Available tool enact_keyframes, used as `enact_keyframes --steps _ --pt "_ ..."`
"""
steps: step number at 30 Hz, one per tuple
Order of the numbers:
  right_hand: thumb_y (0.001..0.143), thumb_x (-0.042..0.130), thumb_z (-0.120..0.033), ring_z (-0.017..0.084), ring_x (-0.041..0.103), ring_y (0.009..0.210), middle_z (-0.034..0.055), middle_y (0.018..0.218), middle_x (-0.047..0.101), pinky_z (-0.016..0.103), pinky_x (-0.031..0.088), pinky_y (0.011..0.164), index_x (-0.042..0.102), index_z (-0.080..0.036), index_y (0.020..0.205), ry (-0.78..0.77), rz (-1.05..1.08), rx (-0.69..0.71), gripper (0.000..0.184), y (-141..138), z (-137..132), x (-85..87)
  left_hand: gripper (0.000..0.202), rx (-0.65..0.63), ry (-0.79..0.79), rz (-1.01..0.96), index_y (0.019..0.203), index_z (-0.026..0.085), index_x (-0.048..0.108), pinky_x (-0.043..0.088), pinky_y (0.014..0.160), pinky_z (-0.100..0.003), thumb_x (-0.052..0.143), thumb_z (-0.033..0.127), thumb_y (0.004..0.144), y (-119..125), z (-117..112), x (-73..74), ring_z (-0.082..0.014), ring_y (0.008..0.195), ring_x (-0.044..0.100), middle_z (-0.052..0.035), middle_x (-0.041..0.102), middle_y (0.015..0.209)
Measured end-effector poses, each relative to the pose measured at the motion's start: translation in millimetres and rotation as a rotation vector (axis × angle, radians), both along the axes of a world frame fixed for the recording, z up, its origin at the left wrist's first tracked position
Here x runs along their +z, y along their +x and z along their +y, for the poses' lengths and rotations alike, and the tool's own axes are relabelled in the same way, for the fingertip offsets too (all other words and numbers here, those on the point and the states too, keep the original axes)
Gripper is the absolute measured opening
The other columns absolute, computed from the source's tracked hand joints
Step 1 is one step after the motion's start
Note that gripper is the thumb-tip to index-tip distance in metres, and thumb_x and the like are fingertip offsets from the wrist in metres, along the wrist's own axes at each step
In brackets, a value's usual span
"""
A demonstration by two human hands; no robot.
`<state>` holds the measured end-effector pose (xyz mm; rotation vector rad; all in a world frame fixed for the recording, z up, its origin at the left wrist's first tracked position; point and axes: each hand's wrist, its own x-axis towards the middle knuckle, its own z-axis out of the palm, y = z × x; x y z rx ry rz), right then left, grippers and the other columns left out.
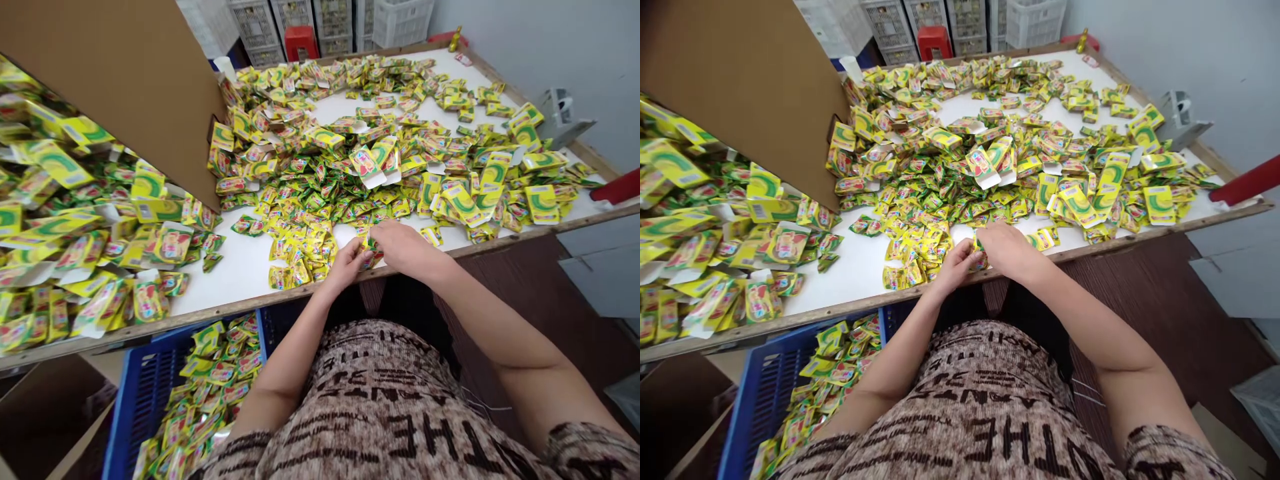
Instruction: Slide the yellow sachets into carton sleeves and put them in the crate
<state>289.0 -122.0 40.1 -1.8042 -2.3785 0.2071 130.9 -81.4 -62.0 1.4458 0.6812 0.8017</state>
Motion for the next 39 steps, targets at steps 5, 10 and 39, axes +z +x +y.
enact_keyframes --steps 5,10,39 --pt "0.084 0.056 -0.009 0.024 0.061 0.083 0.0092 0.088 0.068 0.033 0.046 0.073 0.065 -0.018 0.103 0.068 0.185 0.087 0.023 5 6 -5.9 0.044 0.049 -0.148 -0.175 0.101 0.018 0.064 0.045 0.091 -0.031 0.076 0.049 0.073 2 -9 -0.8 -0.019 0.092 0.058 -0.003 0.065 0.095" --pt "0.092 0.057 -0.033 0.032 0.056 0.106 0.0135 0.108 0.068 0.049 0.046 0.091 0.073 -0.022 0.079 0.279 0.262 0.21 0.024 11 19 -40.8 0.053 0.074 -0.22 -0.232 0.099 0.015 0.066 0.045 0.088 -0.032 0.08 0.055 0.067 -1 -5 -6.3 -0.0195 0.09 0.058 -0.0041 0.065 0.093" --pt "0.076 0.078 -0.035 0.009 0.054 0.055 0.0033 0.091 0.073 0.026 0.048 0.049 0.079 -0.023 0.093 -0.03 1.439 -0.401 0.021 -13 2 -78.6 0.023 0.45 -0.155 -0.283 0.086 0.017 0.076 0.051 0.087 -0.032 0.078 0.036 0.073 6 -7 13.5 -0.0161 0.084 0.066 -0.0048 0.075 0.088"
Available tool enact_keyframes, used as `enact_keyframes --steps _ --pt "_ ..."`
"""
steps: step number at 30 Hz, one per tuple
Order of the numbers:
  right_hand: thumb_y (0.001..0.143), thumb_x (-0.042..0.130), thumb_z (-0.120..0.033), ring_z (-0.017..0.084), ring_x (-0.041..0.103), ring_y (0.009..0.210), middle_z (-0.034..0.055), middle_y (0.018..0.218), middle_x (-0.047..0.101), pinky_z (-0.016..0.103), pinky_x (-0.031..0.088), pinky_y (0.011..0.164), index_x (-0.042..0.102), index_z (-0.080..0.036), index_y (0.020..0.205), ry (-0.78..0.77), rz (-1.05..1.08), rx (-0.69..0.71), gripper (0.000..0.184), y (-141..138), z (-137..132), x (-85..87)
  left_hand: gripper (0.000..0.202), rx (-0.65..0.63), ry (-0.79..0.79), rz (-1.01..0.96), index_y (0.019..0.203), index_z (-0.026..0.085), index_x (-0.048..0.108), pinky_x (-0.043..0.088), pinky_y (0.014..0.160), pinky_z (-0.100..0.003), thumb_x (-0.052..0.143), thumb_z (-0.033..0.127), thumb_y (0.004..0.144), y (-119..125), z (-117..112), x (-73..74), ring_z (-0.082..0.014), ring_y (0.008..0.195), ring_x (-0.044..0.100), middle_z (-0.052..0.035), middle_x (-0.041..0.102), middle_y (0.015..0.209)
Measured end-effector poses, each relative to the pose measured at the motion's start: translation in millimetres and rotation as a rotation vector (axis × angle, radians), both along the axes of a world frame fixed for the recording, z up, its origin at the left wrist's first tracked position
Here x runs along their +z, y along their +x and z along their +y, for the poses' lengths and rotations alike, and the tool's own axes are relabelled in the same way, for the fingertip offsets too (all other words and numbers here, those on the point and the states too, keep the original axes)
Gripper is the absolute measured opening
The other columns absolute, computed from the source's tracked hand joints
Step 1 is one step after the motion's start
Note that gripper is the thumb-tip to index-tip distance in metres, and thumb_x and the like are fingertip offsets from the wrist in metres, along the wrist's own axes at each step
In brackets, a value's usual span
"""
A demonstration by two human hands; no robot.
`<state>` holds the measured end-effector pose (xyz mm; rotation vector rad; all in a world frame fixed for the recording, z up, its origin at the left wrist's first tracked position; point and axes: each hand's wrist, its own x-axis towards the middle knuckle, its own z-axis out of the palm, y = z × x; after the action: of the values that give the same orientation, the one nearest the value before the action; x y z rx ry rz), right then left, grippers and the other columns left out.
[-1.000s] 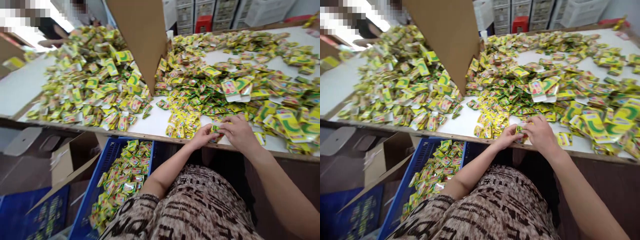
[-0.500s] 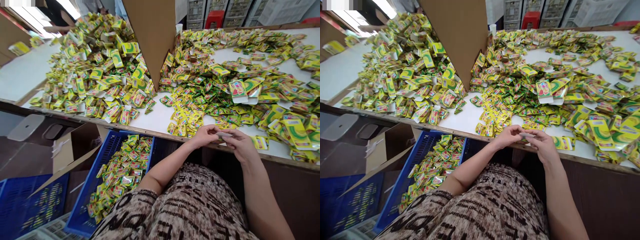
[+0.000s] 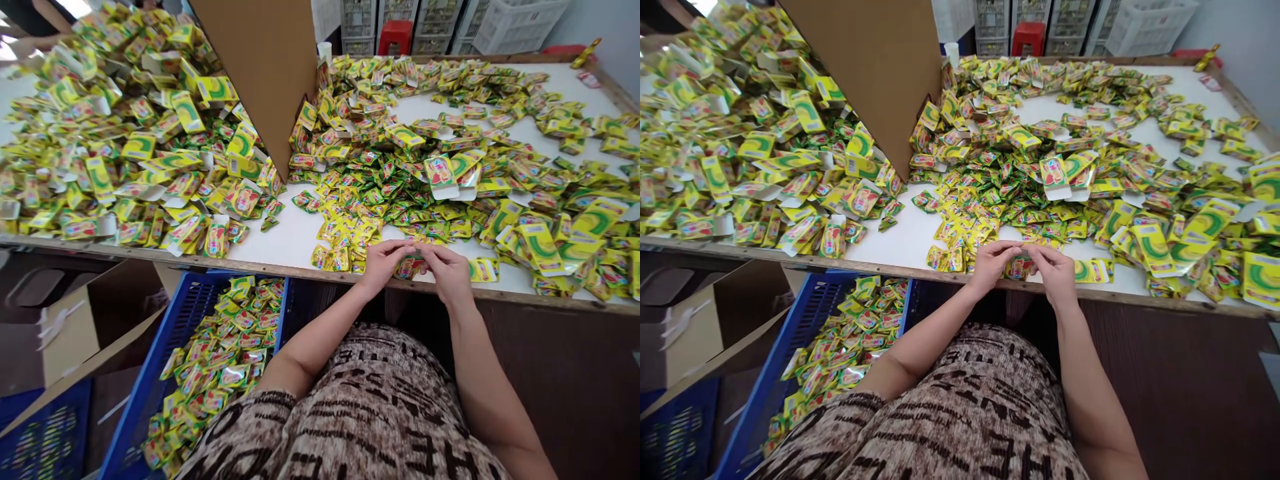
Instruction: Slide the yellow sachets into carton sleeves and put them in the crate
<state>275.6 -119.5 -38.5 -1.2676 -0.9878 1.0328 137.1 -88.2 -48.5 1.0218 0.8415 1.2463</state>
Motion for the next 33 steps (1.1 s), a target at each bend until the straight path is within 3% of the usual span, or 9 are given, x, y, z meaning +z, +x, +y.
enact_keyframes --steps 5,10,13,16,19,23,28,30,33 --pt "0.068 0.085 -0.032 0.011 0.058 0.056 0.0023 0.083 0.074 0.026 0.054 0.052 0.078 -0.021 0.091 -0.006 0.026 -0.028 0.026 0 -1 -3.0 0.028 -0.017 0.063 0.072 0.102 0.017 0.074 0.052 0.082 -0.028 0.074 0.032 0.079 -2 2 -6.0 -0.0141 0.084 0.067 -0.0057 0.075 0.096" --pt "0.07 0.083 -0.031 0.012 0.06 0.055 0.001 0.073 0.071 0.027 0.054 0.051 0.078 -0.021 0.085 0.052 0.008 -0.04 0.018 -1 -2 -7.2 0.019 -0.025 0.233 0.201 0.084 0.016 0.072 0.053 0.073 -0.025 0.074 0.034 0.08 -6 5 -10.1 -0.0129 0.076 0.066 -0.0038 0.072 0.083" --pt "0.076 0.078 -0.033 0.016 0.064 0.066 0.0031 0.082 0.07 0.03 0.057 0.056 0.077 -0.023 0.085 0.137 -0.167 -0.01 0.014 -1 -4 -7.6 0.014 0.001 0.428 0.272 0.083 0.017 0.072 0.055 0.078 -0.028 0.073 0.031 0.082 -13 7 -11.3 -0.0144 0.082 0.068 -0.0046 0.073 0.086" --pt "0.085 0.07 -0.03 0.02 0.066 0.087 0.0054 0.092 0.068 0.037 0.058 0.075 0.077 -0.026 0.089 0.271 -0.447 -0.042 0.009 0 -13 -8.8 0.011 -0.019 0.645 0.385 0.089 0.019 0.073 0.056 0.083 -0.031 0.073 0.027 0.082 -21 8 -13.1 -0.0158 0.087 0.07 -0.0059 0.074 0.091" --pt "0.09 0.063 -0.026 0.02 0.064 0.095 0.0064 0.1 0.066 0.039 0.055 0.085 0.076 -0.029 0.098 0.355 -0.614 -0.021 0.016 5 -22 -8.0 0.014 -0.084 0.733 0.464 0.098 0.02 0.071 0.056 0.085 -0.032 0.07 0.024 0.085 -27 4 -14.7 -0.0166 0.093 0.069 -0.0075 0.073 0.1" --pt "0.091 0.057 -0.021 0.023 0.061 0.103 0.0071 0.105 0.067 0.042 0.051 0.093 0.075 -0.027 0.101 0.302 -0.805 0.136 0.022 35 -4 0.8 0.022 -0.178 0.708 0.555 0.112 0.022 0.068 0.054 0.079 -0.028 0.061 0.023 0.091 -28 -2 -17.3 -0.0147 0.087 0.064 -0.0051 0.066 0.093" --pt "0.079 0.051 -0.004 0.036 0.048 0.116 0.0182 0.12 0.062 0.054 0.041 0.096 0.069 -0.016 0.121 -0.034 -1.389 0.052 0.047 86 53 1.8 0.035 -0.327 0.648 0.601 0.129 0.025 0.061 0.052 0.078 -0.027 0.052 0.025 0.095 -19 -2 -20.6 -0.0141 0.085 0.061 -0.0054 0.06 0.095" --pt "0.079 0.053 -0.006 0.037 0.047 0.113 0.0186 0.115 0.064 0.055 0.04 0.092 0.072 -0.016 0.116 -0.118 -1.51 0.132 0.042 99 68 0.3 0.033 -0.301 0.582 0.547 0.127 0.024 0.062 0.052 0.085 -0.03 0.052 0.027 0.095 -17 -2 -17.8 -0.0157 0.09 0.062 -0.0066 0.064 0.098" --pt "0.085 0.051 -0.012 0.034 0.049 0.106 0.0159 0.099 0.066 0.051 0.041 0.09 0.076 -0.018 0.099 -0.124 -1.537 0.119 0.029 117 75 4.9 0.034 -0.113 0.352 0.34 0.123 0.027 0.062 0.052 0.089 -0.034 0.06 0.033 0.09 -35 -7 -7.3 -0.0179 0.095 0.064 -0.0067 0.067 0.107"
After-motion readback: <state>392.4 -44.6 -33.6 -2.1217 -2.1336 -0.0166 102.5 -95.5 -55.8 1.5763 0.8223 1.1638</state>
